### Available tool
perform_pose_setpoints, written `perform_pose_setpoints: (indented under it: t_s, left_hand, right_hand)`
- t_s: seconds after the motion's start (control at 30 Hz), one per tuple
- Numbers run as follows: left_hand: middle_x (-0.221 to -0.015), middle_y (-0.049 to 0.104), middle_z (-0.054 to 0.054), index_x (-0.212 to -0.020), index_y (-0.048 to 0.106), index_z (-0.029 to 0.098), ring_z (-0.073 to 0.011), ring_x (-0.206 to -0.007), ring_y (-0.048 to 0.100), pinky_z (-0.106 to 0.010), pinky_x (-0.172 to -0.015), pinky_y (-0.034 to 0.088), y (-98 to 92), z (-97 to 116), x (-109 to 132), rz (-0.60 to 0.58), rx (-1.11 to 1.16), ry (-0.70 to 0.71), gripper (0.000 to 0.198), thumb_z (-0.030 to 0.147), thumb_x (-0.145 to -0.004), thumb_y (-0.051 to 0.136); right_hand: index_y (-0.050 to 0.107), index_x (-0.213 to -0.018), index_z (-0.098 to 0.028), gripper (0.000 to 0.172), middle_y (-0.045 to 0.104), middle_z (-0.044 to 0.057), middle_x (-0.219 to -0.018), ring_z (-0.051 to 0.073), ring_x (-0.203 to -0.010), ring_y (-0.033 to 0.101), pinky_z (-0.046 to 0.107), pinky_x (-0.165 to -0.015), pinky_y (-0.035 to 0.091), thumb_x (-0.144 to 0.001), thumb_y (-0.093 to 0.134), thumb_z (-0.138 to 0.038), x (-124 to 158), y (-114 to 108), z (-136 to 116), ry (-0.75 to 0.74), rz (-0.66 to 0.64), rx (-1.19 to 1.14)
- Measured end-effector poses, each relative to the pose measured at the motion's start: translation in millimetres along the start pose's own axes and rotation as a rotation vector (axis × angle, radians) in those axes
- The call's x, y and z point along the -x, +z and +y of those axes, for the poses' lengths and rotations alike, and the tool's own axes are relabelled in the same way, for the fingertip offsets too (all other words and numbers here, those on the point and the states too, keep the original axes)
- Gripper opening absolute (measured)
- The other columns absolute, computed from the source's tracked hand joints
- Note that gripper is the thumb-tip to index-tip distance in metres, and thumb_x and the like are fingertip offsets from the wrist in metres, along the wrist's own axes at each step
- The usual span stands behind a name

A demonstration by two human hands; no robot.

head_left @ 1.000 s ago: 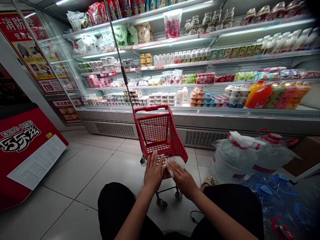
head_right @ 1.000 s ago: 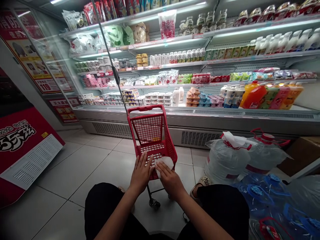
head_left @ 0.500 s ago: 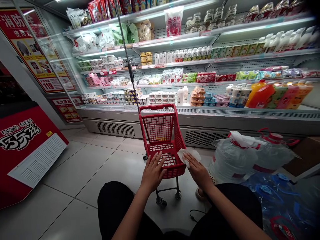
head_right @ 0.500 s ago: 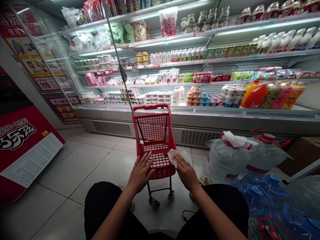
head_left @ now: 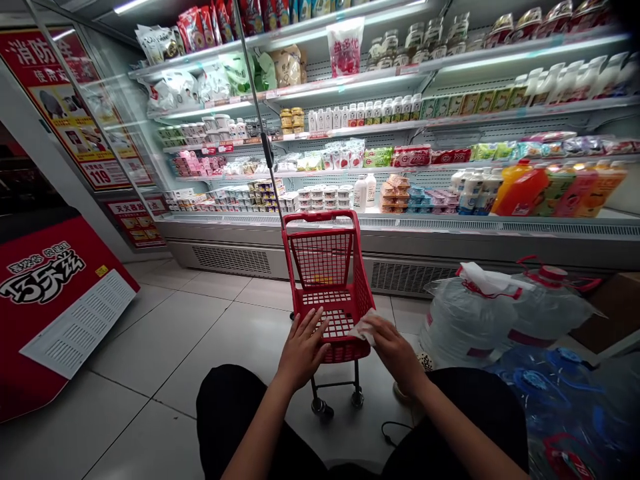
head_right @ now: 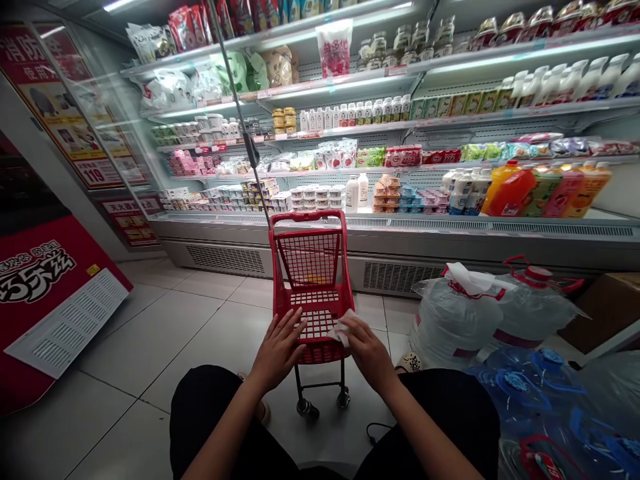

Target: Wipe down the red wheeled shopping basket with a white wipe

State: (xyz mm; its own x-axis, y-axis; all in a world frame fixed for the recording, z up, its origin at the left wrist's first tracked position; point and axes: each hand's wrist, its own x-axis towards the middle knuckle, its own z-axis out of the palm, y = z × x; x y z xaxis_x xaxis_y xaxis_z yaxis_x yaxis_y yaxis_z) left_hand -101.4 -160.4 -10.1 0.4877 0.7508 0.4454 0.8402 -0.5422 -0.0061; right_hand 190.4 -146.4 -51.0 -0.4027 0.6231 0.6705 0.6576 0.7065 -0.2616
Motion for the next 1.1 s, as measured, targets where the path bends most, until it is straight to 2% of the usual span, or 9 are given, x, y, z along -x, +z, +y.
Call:
perform_pose_setpoints:
  t_s: [0.13, 0.27, 0.43, 0.5, 0.63, 0.83, 0.93, 1.03, 1.1]
  left_hand:
    - [-0.171, 0.026, -0.002, -0.164, 0.026, 0.032, -0.0226, -0.159, 0.024, -0.051, -0.129, 0.025, 0.2, 0, -1, -0.015, 0.007, 0.004, 0.062, 0.037, -0.107, 0.047]
    - [-0.171, 0.026, -0.002, -0.164, 0.026, 0.032, -0.0228, -0.159, 0.024, -0.051, -0.129, 0.024, 2.1, 1, -2, -0.019, 0.009, 0.003, 0.060, 0.036, -0.107, 0.046]
    - [-0.171, 0.028, -0.001, -0.163, 0.029, 0.032, -0.0229, -0.159, 0.024, -0.051, -0.129, 0.024, 3.2, -1, 0, -0.011, 0.011, 0.001, 0.062, 0.033, -0.106, 0.050]
    - [-0.171, 0.028, -0.001, -0.163, 0.030, 0.031, -0.0228, -0.159, 0.024, -0.051, -0.130, 0.023, 2.8, -3, 2, -0.016, 0.004, -0.001, 0.062, 0.032, -0.105, 0.051]
    - [-0.171, 0.027, -0.001, -0.164, 0.028, 0.031, -0.0220, -0.159, 0.023, -0.051, -0.130, 0.023, 1.8, -7, 5, -0.035, -0.006, -0.002, 0.061, 0.031, -0.106, 0.049]
    - [-0.170, 0.030, 0.000, -0.164, 0.026, 0.033, -0.0235, -0.159, 0.024, -0.053, -0.130, 0.023, 1.1, -8, 8, -0.009, 0.028, 0.019, 0.067, 0.030, -0.104, 0.053]
    - [-0.170, 0.031, -0.001, -0.165, 0.024, 0.032, -0.0234, -0.158, 0.025, -0.054, -0.130, 0.023, 0.6, -8, 7, -0.015, 0.030, 0.021, 0.069, 0.028, -0.103, 0.054]
    - [-0.170, 0.031, -0.001, -0.164, 0.025, 0.032, -0.0232, -0.158, 0.025, -0.054, -0.130, 0.023, 0.4, -7, 6, -0.021, 0.027, 0.021, 0.069, 0.026, -0.102, 0.054]
    - [-0.169, 0.032, -0.001, -0.164, 0.027, 0.032, -0.0236, -0.158, 0.026, -0.054, -0.130, 0.023, 0.4, -6, 6, -0.010, 0.028, 0.018, 0.068, 0.025, -0.102, 0.055]
  right_hand:
    - [0.074, -0.107, -0.027, 0.023, 0.059, 0.010, -0.143, 0.033, -0.130, 0.058, 0.051, -0.099, 0.059, -0.103, 0.051, -0.030, -4, -9, 21, 0.190, 0.069, -0.022]
    - [0.071, -0.119, -0.028, 0.030, 0.063, 0.011, -0.129, 0.025, -0.099, 0.070, 0.037, -0.075, 0.063, -0.104, 0.046, -0.033, -7, -15, 22, 0.269, 0.011, -0.099]
    - [0.066, -0.129, -0.032, 0.034, 0.065, 0.009, -0.120, 0.020, -0.078, 0.070, 0.030, -0.054, 0.057, -0.106, 0.041, -0.037, -4, -18, 7, 0.256, -0.094, 0.053]
    - [0.064, -0.133, -0.034, 0.035, 0.066, 0.008, -0.125, 0.023, -0.091, 0.072, 0.032, -0.062, 0.060, -0.106, 0.042, -0.034, -4, -21, 1, 0.182, -0.109, 0.082]
    - [0.063, -0.136, -0.032, 0.037, 0.065, 0.008, -0.133, 0.029, -0.122, 0.064, 0.043, -0.093, 0.061, -0.102, 0.048, -0.024, -5, -30, -6, 0.037, -0.127, 0.107]
    - [0.064, -0.135, -0.034, 0.038, 0.069, 0.006, -0.125, 0.023, -0.110, 0.069, 0.034, -0.081, 0.063, -0.104, 0.045, -0.022, -10, -33, 0, 0.102, -0.162, -0.133]
    - [0.070, -0.122, -0.030, 0.027, 0.073, 0.007, -0.116, 0.023, -0.105, 0.071, 0.036, -0.086, 0.062, -0.104, 0.050, -0.028, -23, -30, 15, 0.182, -0.074, -0.262]
    - [0.067, -0.124, -0.028, 0.027, 0.072, 0.008, -0.118, 0.025, -0.102, 0.071, 0.040, -0.085, 0.062, -0.101, 0.052, -0.029, -35, -27, 30, 0.311, 0.046, -0.257]
    - [0.067, -0.124, -0.028, 0.029, 0.072, 0.008, -0.119, 0.026, -0.104, 0.071, 0.042, -0.086, 0.062, -0.101, 0.051, -0.026, -37, -25, 33, 0.316, 0.057, -0.250]
